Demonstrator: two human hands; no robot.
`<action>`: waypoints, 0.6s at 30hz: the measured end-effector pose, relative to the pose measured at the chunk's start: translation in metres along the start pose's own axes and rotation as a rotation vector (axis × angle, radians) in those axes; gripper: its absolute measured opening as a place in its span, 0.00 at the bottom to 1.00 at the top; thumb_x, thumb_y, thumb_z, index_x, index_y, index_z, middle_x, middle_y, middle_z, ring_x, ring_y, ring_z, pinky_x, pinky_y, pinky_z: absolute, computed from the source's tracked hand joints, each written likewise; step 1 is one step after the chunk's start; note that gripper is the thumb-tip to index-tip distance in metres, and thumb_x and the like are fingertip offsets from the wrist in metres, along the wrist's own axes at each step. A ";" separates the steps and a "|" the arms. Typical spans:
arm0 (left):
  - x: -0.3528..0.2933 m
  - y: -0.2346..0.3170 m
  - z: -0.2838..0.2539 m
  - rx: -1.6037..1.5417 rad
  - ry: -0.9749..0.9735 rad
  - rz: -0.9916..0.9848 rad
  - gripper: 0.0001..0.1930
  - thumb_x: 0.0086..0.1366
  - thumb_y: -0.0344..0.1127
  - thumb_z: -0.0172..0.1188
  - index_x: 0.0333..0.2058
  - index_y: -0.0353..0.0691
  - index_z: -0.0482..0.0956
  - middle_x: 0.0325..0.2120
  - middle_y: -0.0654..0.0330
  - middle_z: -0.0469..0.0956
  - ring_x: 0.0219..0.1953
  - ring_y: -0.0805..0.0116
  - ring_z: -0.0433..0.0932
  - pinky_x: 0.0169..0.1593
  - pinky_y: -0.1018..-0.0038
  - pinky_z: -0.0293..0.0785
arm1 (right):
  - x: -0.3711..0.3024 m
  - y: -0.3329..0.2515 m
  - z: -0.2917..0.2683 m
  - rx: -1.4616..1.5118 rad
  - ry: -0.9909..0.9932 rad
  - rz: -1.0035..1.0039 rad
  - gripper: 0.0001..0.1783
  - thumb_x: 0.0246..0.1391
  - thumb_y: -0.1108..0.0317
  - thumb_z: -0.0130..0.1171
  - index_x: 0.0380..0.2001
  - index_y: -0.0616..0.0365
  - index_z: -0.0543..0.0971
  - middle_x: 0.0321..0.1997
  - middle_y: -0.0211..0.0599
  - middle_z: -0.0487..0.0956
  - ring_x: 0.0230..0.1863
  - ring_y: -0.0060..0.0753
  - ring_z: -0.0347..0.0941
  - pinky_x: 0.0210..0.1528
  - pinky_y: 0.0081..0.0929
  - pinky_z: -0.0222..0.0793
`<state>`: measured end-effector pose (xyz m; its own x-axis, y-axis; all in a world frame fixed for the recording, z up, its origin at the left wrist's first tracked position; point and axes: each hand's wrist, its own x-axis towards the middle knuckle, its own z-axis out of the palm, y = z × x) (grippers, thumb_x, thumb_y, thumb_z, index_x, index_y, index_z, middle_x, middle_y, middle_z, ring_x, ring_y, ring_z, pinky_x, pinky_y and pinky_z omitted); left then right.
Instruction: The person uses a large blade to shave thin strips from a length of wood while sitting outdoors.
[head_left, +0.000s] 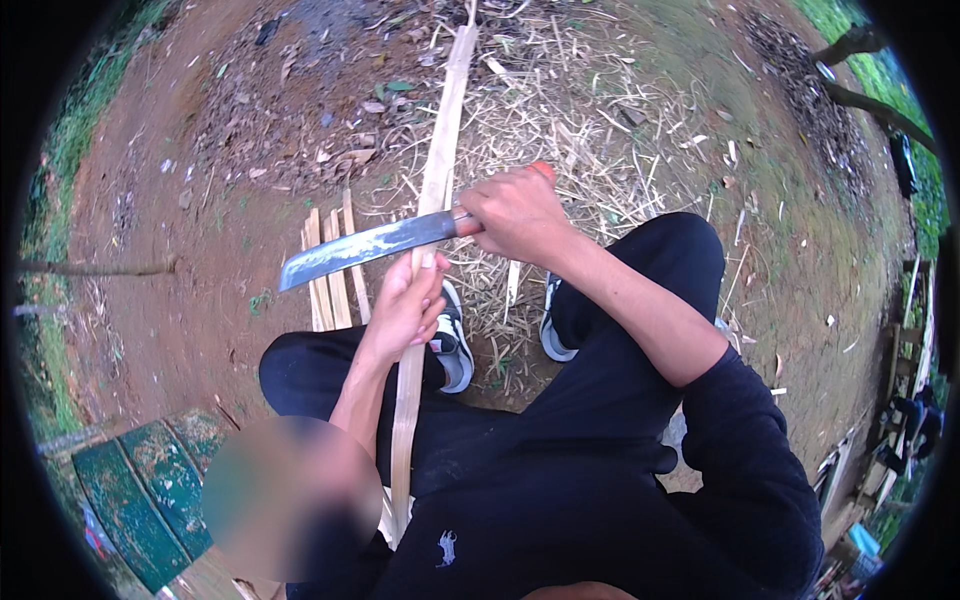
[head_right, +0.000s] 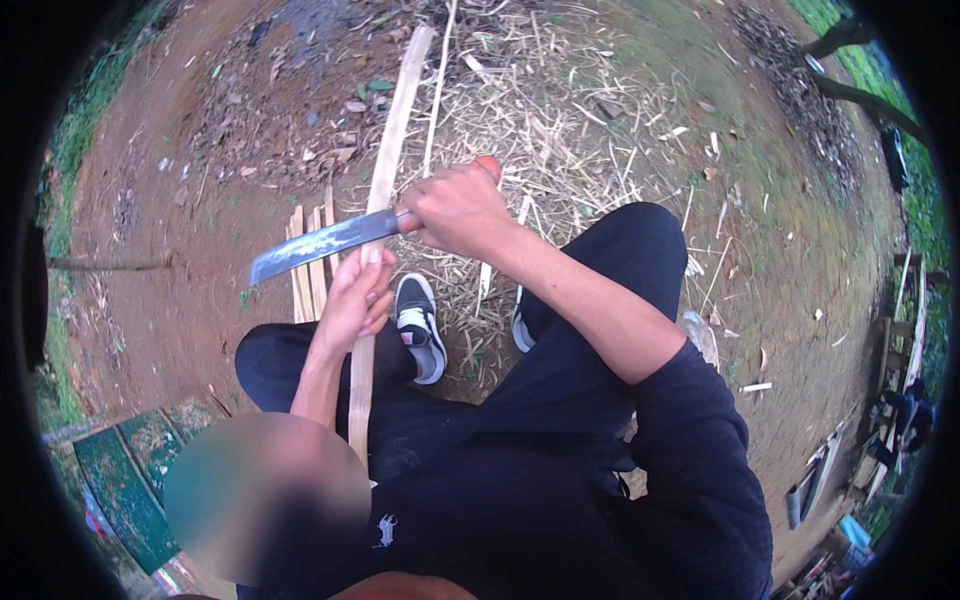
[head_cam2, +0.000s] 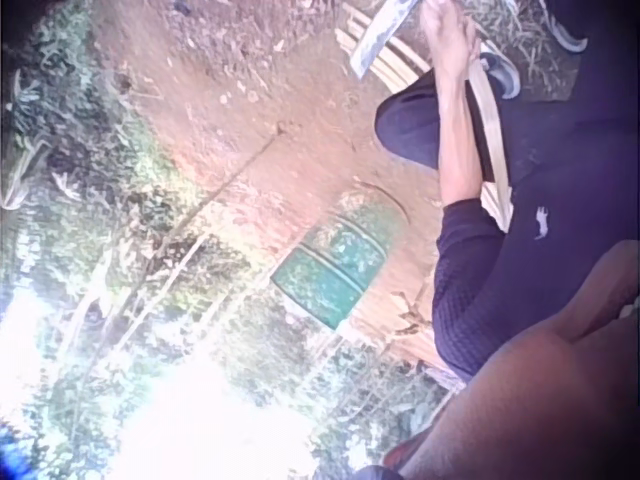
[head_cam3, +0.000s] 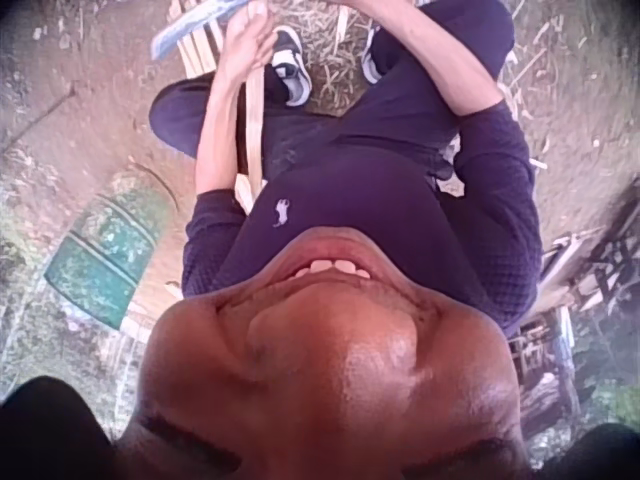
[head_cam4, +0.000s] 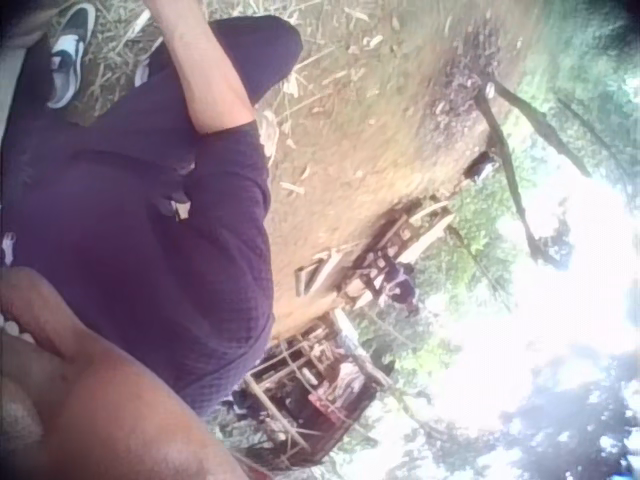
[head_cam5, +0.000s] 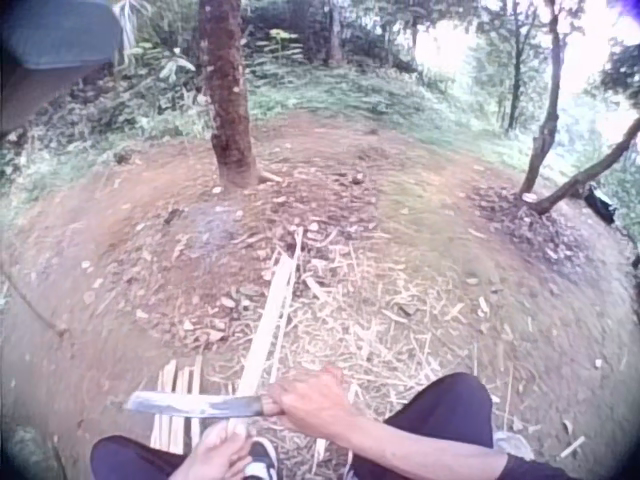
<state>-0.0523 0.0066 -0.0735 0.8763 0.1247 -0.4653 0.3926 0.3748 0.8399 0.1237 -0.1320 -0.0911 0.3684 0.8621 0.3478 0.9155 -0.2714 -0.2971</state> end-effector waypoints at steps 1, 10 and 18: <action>-0.001 0.000 -0.002 -0.032 -0.003 -0.006 0.12 0.79 0.42 0.41 0.46 0.41 0.68 0.18 0.73 0.56 0.11 0.86 0.52 0.11 0.86 0.47 | 0.002 -0.003 0.003 -0.030 -0.030 0.019 0.09 0.38 0.67 0.67 0.26 0.53 0.80 0.25 0.34 0.80 0.33 0.41 0.80 0.37 0.38 0.74; 0.004 -0.010 -0.010 -0.048 0.030 0.029 0.13 0.79 0.44 0.40 0.44 0.41 0.66 0.18 0.73 0.56 0.10 0.86 0.52 0.10 0.85 0.48 | 0.010 -0.031 0.010 -0.207 -0.148 0.084 0.06 0.43 0.71 0.63 0.27 0.59 0.79 0.27 0.43 0.81 0.36 0.44 0.80 0.37 0.42 0.76; -0.001 -0.005 -0.016 0.028 -0.044 0.158 0.14 0.79 0.44 0.40 0.46 0.40 0.67 0.18 0.74 0.56 0.11 0.87 0.54 0.11 0.85 0.53 | 0.012 -0.028 0.014 0.251 -0.104 0.324 0.15 0.48 0.63 0.68 0.20 0.62 0.76 0.14 0.49 0.74 0.18 0.51 0.75 0.25 0.41 0.69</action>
<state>-0.0595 0.0189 -0.0818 0.9391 0.1395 -0.3142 0.2555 0.3282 0.9094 0.1001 -0.1079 -0.0910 0.6004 0.7917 0.1128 0.6825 -0.4338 -0.5882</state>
